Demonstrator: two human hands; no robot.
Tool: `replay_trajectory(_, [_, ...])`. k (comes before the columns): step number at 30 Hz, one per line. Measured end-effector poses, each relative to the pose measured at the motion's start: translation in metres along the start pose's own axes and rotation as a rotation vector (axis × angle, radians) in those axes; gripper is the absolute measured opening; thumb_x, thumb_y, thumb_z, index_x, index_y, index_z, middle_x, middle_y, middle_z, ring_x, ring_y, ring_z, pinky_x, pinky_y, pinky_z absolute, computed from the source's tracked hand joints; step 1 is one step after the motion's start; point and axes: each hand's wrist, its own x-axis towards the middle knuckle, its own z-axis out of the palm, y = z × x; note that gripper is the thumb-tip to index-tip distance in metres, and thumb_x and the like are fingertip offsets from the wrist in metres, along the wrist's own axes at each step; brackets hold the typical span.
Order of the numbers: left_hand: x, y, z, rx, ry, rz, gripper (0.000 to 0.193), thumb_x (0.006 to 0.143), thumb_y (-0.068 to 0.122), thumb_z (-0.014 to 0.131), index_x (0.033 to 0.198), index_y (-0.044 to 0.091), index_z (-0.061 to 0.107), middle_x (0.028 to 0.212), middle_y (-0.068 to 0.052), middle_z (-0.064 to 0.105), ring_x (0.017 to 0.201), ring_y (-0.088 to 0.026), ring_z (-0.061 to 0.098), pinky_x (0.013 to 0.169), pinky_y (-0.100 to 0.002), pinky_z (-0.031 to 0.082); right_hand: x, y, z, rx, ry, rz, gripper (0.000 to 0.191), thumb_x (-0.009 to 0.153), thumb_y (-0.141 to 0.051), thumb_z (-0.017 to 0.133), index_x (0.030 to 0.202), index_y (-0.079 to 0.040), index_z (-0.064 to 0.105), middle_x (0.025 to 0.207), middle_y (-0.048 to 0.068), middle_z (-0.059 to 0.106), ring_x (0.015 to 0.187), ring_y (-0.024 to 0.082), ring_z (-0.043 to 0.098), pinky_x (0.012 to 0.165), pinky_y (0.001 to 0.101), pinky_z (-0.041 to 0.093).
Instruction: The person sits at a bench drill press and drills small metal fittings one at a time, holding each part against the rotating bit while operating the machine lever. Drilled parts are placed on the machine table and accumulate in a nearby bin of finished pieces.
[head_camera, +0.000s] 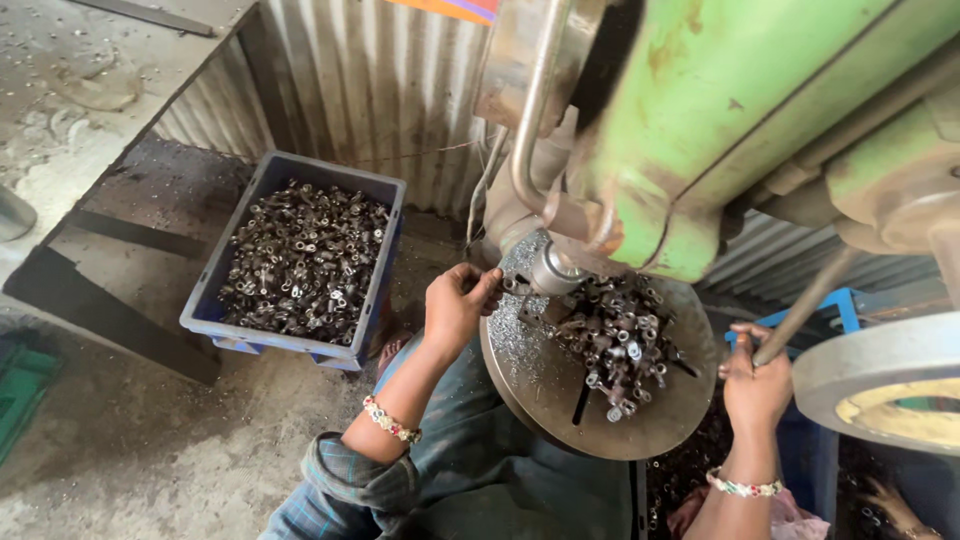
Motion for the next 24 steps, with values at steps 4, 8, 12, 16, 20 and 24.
replay_trajectory(4, [0.005, -0.002, 0.007, 0.039, 0.020, -0.009, 0.029, 0.091, 0.024, 0.077, 0.084, -0.003, 0.069, 0.069, -0.005, 0.072, 0.058, -0.009, 0.064, 0.054, -0.026, 0.053, 0.004, 0.007, 0.001, -0.002, -0.012, 0.017, 0.009, 0.109, -0.007, 0.057, 0.114, -0.008, 0.064, 0.072, 0.000, 0.054, 0.059, 0.009, 0.055, 0.057, 0.0266, 0.046])
replay_trajectory(8, [0.019, -0.001, 0.002, 0.000, -0.061, -0.048, 0.028, 0.090, 0.022, 0.078, 0.085, -0.003, 0.069, 0.070, -0.006, 0.071, 0.058, -0.010, 0.061, 0.054, -0.027, 0.052, 0.003, 0.009, 0.002, 0.026, -0.006, 0.024, 0.008, 0.110, -0.008, 0.056, 0.114, -0.008, 0.063, 0.071, 0.001, 0.053, 0.059, 0.009, 0.054, 0.057, 0.0267, 0.045])
replay_trajectory(12, [0.029, -0.003, -0.001, 0.227, -0.079, -0.047, 0.027, 0.090, 0.023, 0.079, 0.085, -0.002, 0.071, 0.072, -0.006, 0.072, 0.059, -0.009, 0.064, 0.055, -0.026, 0.052, 0.001, 0.001, 0.002, 0.018, 0.006, 0.006, 0.009, 0.109, -0.004, 0.057, 0.112, -0.006, 0.065, 0.073, 0.002, 0.057, 0.059, 0.008, 0.056, 0.056, 0.0258, 0.047])
replay_trajectory(16, [0.039, -0.013, 0.001, -0.078, -0.306, -0.177, 0.023, 0.090, 0.023, 0.076, 0.090, 0.000, 0.074, 0.076, -0.007, 0.075, 0.060, -0.012, 0.065, 0.054, -0.027, 0.053, 0.002, 0.001, 0.008, -0.010, 0.049, -0.072, 0.012, 0.106, 0.002, 0.057, 0.110, -0.003, 0.067, 0.078, 0.003, 0.062, 0.060, 0.008, 0.058, 0.055, 0.0255, 0.047])
replay_trajectory(20, [0.042, -0.027, 0.004, -0.152, -0.318, -0.218, 0.023, 0.090, 0.023, 0.076, 0.091, 0.000, 0.074, 0.077, -0.006, 0.073, 0.060, -0.011, 0.064, 0.053, -0.027, 0.051, 0.033, 0.015, 0.034, 0.086, 0.090, -0.101, 0.010, 0.111, -0.004, 0.058, 0.112, -0.002, 0.067, 0.079, 0.005, 0.059, 0.065, 0.013, 0.056, 0.060, 0.0285, 0.045])
replay_trajectory(24, [0.046, -0.033, 0.004, -0.070, -0.326, -0.174, 0.025, 0.092, 0.027, 0.077, 0.092, 0.002, 0.075, 0.079, -0.005, 0.074, 0.064, -0.011, 0.065, 0.054, -0.026, 0.049, 0.105, 0.017, 0.074, -0.150, 0.176, -0.394, 0.009, 0.113, -0.007, 0.060, 0.112, 0.000, 0.067, 0.089, 0.010, 0.064, 0.077, 0.019, 0.062, 0.071, 0.0337, 0.049])
